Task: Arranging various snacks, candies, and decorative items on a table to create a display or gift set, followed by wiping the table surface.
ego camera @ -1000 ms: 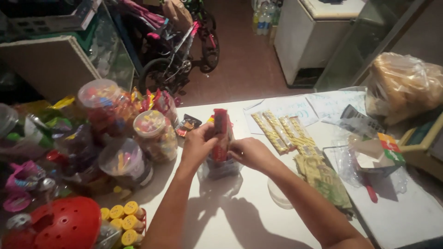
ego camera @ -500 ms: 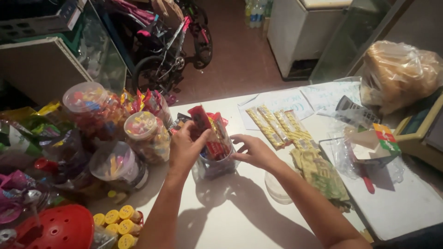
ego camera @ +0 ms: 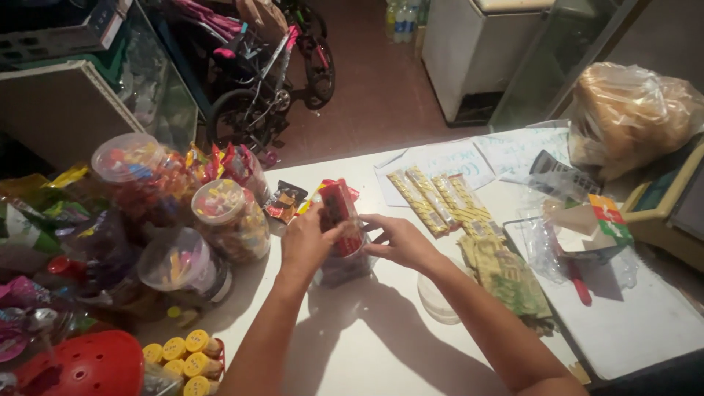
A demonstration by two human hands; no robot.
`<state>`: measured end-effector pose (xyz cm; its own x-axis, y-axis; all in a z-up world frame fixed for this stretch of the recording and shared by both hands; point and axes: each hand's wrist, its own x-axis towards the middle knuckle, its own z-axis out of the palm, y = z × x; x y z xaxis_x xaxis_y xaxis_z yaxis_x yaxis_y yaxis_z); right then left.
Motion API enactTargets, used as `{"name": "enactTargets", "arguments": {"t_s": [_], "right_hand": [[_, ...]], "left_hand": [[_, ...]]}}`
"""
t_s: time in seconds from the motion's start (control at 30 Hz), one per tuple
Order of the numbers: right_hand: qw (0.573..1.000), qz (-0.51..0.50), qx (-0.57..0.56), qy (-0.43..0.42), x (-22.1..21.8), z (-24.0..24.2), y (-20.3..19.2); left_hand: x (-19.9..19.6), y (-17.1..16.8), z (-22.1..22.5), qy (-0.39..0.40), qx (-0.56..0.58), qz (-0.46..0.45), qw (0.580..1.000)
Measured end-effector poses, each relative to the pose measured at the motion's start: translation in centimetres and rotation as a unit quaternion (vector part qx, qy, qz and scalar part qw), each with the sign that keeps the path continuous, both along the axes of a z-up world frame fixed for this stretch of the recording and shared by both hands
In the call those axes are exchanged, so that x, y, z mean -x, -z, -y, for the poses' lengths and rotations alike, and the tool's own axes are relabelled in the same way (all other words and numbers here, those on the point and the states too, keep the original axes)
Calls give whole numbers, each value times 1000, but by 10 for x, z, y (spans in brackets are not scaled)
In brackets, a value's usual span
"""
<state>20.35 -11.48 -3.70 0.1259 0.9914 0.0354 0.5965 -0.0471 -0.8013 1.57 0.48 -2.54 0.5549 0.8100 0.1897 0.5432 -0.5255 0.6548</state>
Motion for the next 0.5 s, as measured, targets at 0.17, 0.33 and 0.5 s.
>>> {"name": "enactTargets", "arguments": {"t_s": [0.17, 0.33, 0.5], "right_hand": [[1000, 13, 5, -8, -27, -8, 12], [950, 281, 1, 137, -118, -50, 95], [890, 390, 95, 214, -160, -76, 168]], "left_hand": [[4, 16, -11, 15, -8, -12, 1000], [18, -1, 21, -3, 13, 108, 994], [30, -2, 35, -69, -4, 168, 983]]}}
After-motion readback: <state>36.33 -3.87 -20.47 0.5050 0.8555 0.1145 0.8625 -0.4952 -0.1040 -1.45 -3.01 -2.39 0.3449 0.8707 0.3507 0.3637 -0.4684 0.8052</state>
